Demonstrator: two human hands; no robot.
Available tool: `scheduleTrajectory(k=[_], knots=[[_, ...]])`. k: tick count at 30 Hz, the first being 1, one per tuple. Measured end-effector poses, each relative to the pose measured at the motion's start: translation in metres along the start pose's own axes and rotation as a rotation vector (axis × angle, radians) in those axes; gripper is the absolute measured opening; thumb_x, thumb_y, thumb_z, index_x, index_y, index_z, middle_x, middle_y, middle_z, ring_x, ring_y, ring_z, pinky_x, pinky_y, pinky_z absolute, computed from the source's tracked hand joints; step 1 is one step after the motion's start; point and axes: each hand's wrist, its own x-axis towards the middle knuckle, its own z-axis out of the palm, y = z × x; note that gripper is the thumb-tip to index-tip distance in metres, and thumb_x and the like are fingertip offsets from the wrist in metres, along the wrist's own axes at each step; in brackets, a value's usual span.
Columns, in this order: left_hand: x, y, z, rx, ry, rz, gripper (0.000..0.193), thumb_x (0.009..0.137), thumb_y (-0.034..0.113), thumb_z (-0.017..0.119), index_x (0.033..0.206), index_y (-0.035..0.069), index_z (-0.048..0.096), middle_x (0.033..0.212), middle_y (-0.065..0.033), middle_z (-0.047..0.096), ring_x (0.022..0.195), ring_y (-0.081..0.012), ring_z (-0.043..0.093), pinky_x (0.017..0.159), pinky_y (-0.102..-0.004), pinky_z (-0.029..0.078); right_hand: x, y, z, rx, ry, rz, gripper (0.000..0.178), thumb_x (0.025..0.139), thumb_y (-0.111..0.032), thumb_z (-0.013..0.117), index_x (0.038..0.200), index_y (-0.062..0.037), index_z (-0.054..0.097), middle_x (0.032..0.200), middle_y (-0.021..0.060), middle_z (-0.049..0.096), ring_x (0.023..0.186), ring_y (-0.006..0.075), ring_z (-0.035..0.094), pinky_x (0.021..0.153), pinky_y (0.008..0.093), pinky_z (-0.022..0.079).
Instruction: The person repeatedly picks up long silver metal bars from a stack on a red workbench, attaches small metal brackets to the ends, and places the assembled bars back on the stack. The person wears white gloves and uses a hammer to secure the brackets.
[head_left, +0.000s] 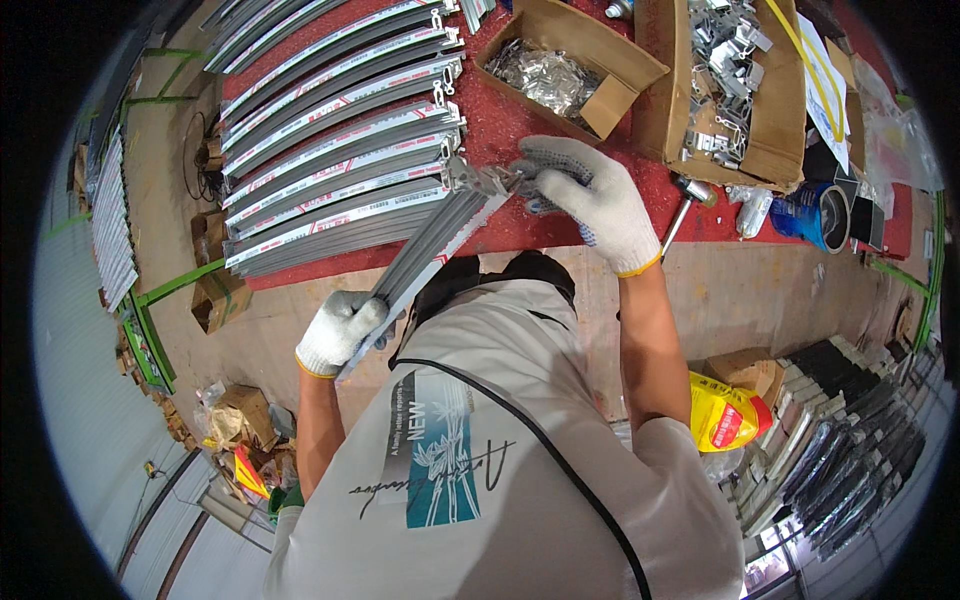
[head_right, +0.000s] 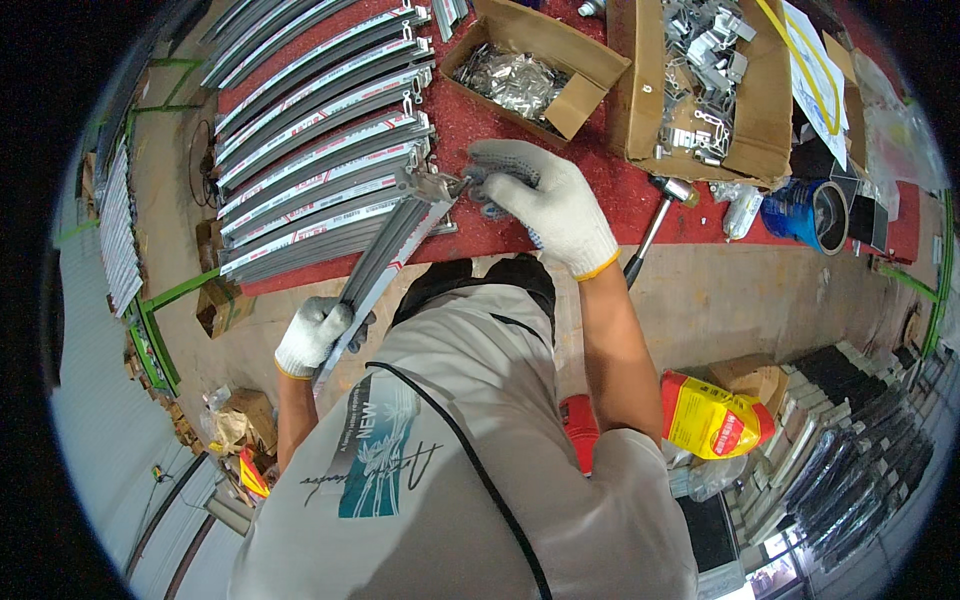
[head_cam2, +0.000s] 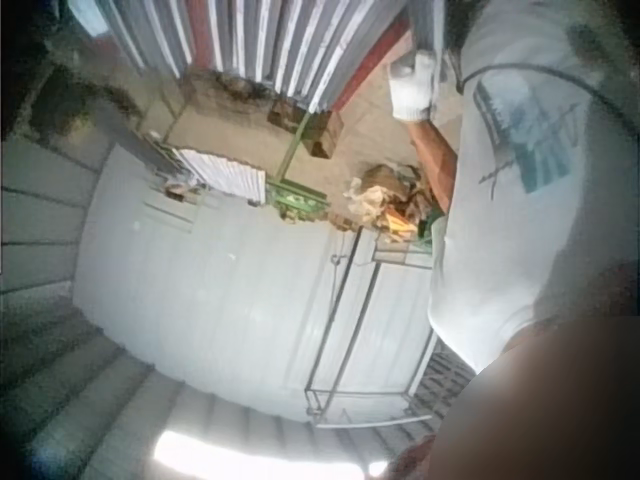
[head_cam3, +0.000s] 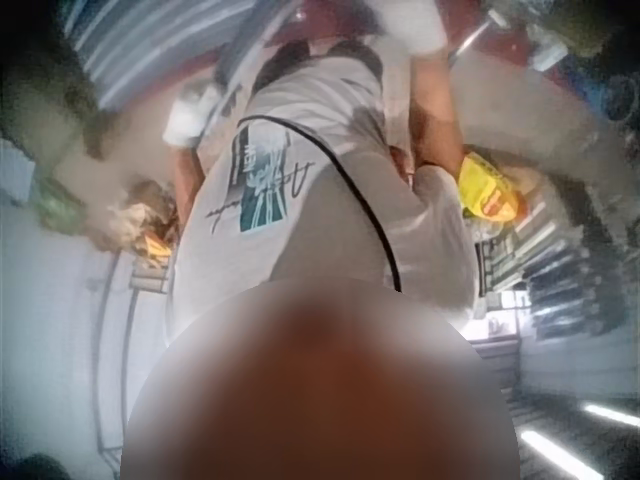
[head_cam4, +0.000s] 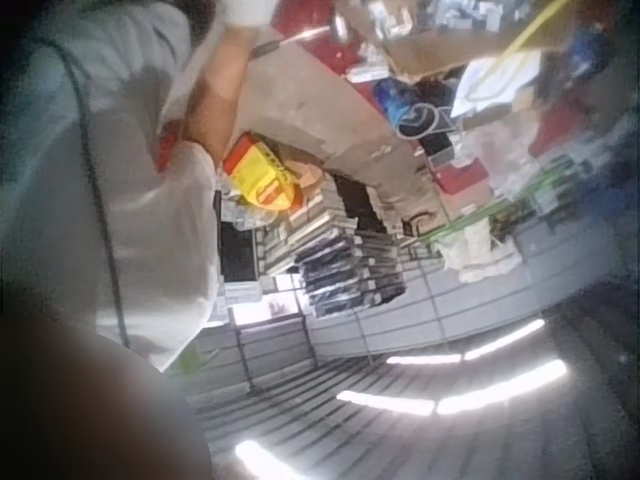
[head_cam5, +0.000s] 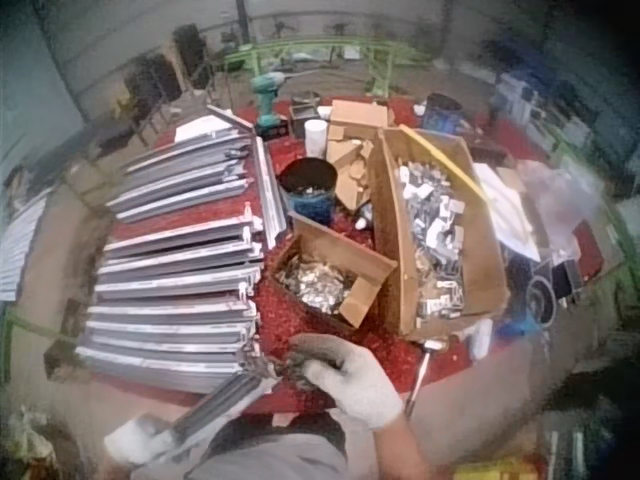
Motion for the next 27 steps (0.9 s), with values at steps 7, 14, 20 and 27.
scheduleTrajectory(k=[7, 14, 20, 27], knots=[[0.004, -0.014, -0.003, -0.156, -0.138, 0.028, 0.086, 0.099, 0.077, 0.071, 0.114, -0.007, 0.080, 0.089, -0.0142, 0.079, 0.069, -0.0194, 0.075, 0.062, -0.0311, 0.059, 0.010, 0.010, -0.011, 0.094, -0.185, 0.048, 0.032, 0.102, -0.010, 0.074, 0.128, 0.0082, 0.076, 0.112, 0.0118, 0.082, 0.102, 0.0175, 0.077, 0.094, 0.0350, 0.062], [0.004, -0.047, -0.006, 0.034, -0.009, 0.099, 0.061, 0.109, 0.059, 0.067, 0.099, -0.001, 0.077, 0.086, -0.0106, 0.074, 0.076, -0.0201, 0.068, 0.073, -0.0386, 0.056, 0.016, 0.030, -0.001, 0.195, -0.193, 0.056, 0.035, 0.101, -0.015, 0.075, 0.128, 0.0080, 0.075, 0.110, 0.0126, 0.081, 0.101, 0.0192, 0.078, 0.093, 0.0357, 0.063], [0.012, -0.059, -0.011, 0.153, -0.041, 0.192, 0.058, 0.114, 0.053, 0.060, 0.093, 0.001, 0.075, 0.082, -0.0116, 0.072, 0.077, -0.0217, 0.067, 0.074, -0.0401, 0.054, 0.014, 0.033, 0.010, 0.299, -0.266, 0.119, 0.043, 0.104, -0.021, 0.069, 0.135, 0.0096, 0.069, 0.111, 0.0133, 0.081, 0.100, 0.0204, 0.078, 0.092, 0.0358, 0.064], [0.016, -0.071, -0.007, -0.255, -0.085, 0.061, 0.079, 0.101, 0.074, 0.071, 0.112, -0.004, 0.080, 0.090, -0.0151, 0.079, 0.075, -0.0235, 0.076, 0.067, -0.0383, 0.061, -0.008, 0.049, 0.036, 0.139, -0.234, 0.313, 0.037, 0.108, -0.029, 0.070, 0.123, 0.0048, 0.077, 0.102, 0.0137, 0.082, 0.086, 0.0192, 0.075, 0.084, 0.0349, 0.063]])
